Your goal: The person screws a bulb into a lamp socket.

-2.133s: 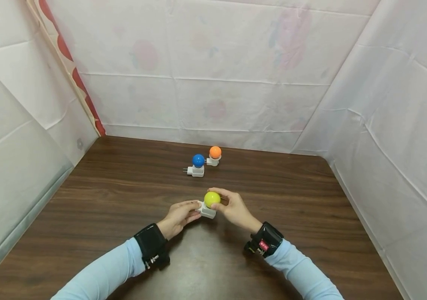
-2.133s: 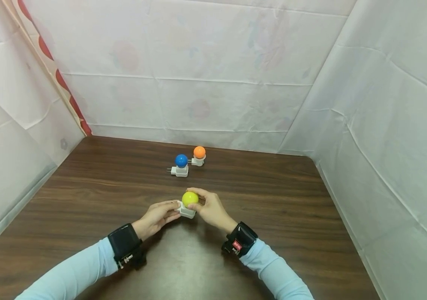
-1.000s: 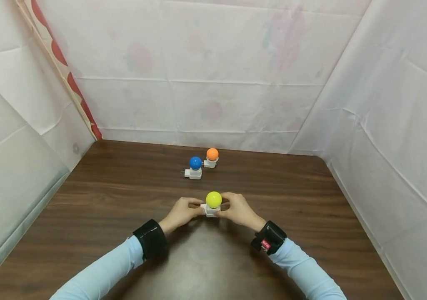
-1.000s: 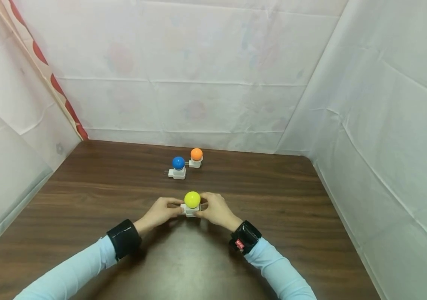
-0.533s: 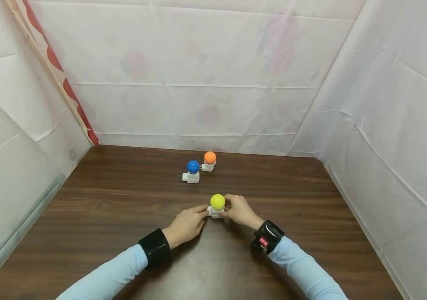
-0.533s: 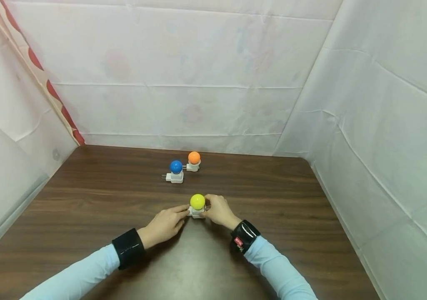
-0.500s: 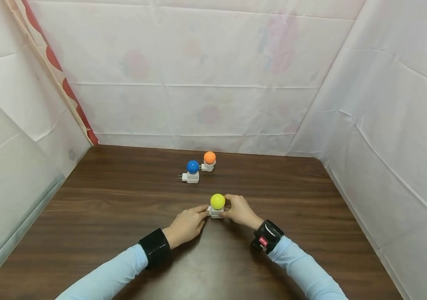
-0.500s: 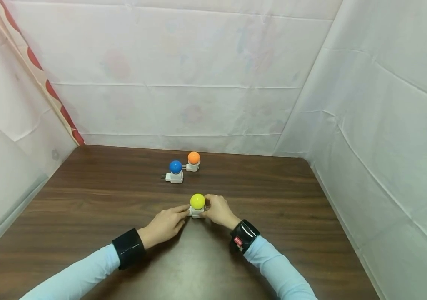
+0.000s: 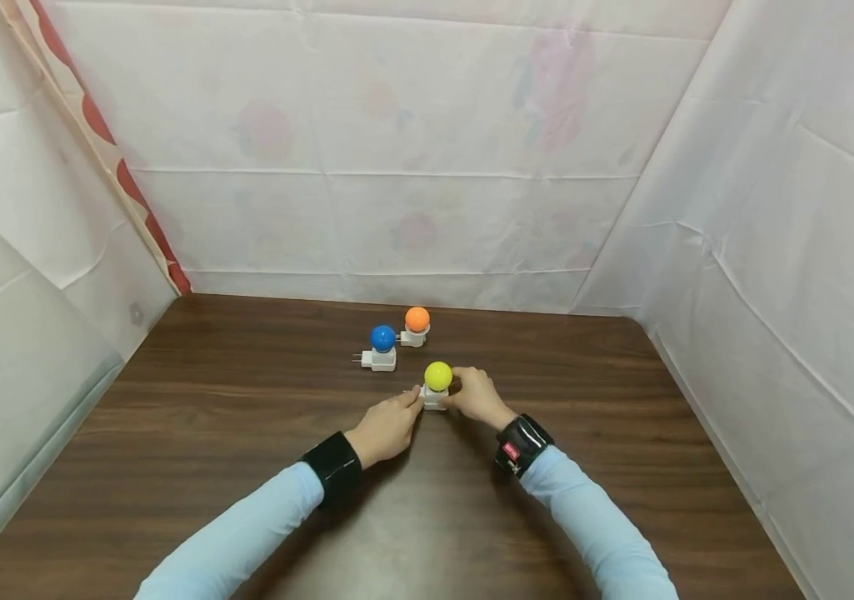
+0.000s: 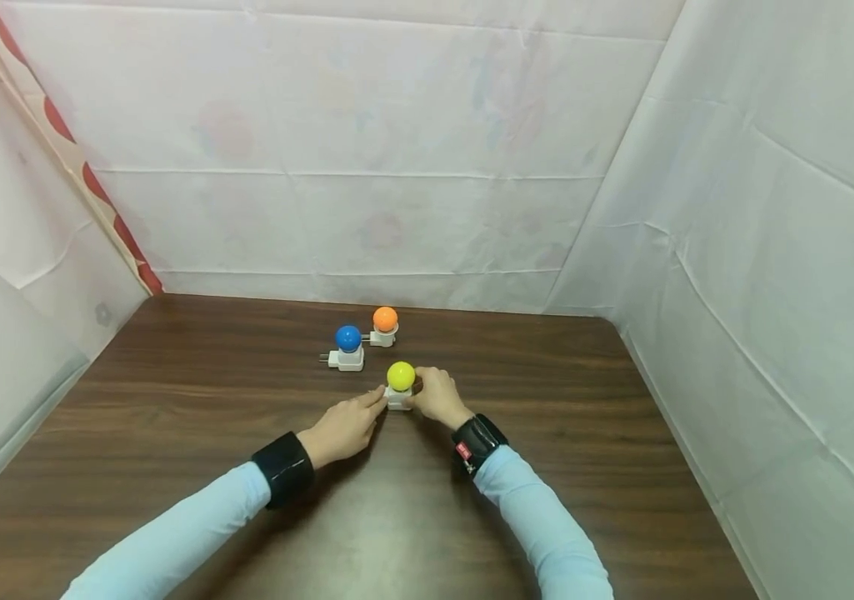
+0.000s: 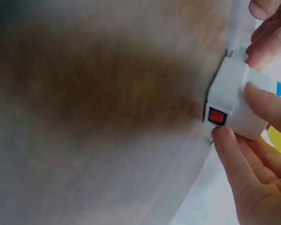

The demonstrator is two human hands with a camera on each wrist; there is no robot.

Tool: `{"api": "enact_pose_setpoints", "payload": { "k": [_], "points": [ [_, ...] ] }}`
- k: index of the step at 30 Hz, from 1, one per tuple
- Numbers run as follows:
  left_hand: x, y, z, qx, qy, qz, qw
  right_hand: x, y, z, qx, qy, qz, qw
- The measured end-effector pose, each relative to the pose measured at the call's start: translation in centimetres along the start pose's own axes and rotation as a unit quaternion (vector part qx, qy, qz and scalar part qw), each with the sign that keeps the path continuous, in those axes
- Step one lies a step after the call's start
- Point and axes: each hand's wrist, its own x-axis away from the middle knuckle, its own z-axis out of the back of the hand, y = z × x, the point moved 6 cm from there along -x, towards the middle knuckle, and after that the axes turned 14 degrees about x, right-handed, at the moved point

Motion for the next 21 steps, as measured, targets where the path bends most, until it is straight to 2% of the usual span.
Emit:
{"api": "enact_pose_setpoints", "payload": {
  "k": [6,9,15,21],
  "points": [
    [-2.0,-1.4,-0.7,-0.019,-0.080,0.033,0.9961,-2.2,1.2,0.0,-0.016,0.019,-0.022,0.999],
    [-2.9,-2.2,-1.1,-0.006,-0.112,0.044,0.9927,-3.1,1.9,-0.2,-0.033,0.014,-0.049,0.998],
    [-3.6,-3.4,-1.5,0.049,-0.127,0.057,0.9890,-4.3,2.6,-0.7,-0.054,0.003,-0.083,0.995],
    [-3.8,-4.0,-1.9,0.067,-0.123,0.076,0.9871,-4.6,2.7,-0.9,-0.063,0.000,-0.071,0.995]
  ]
}}
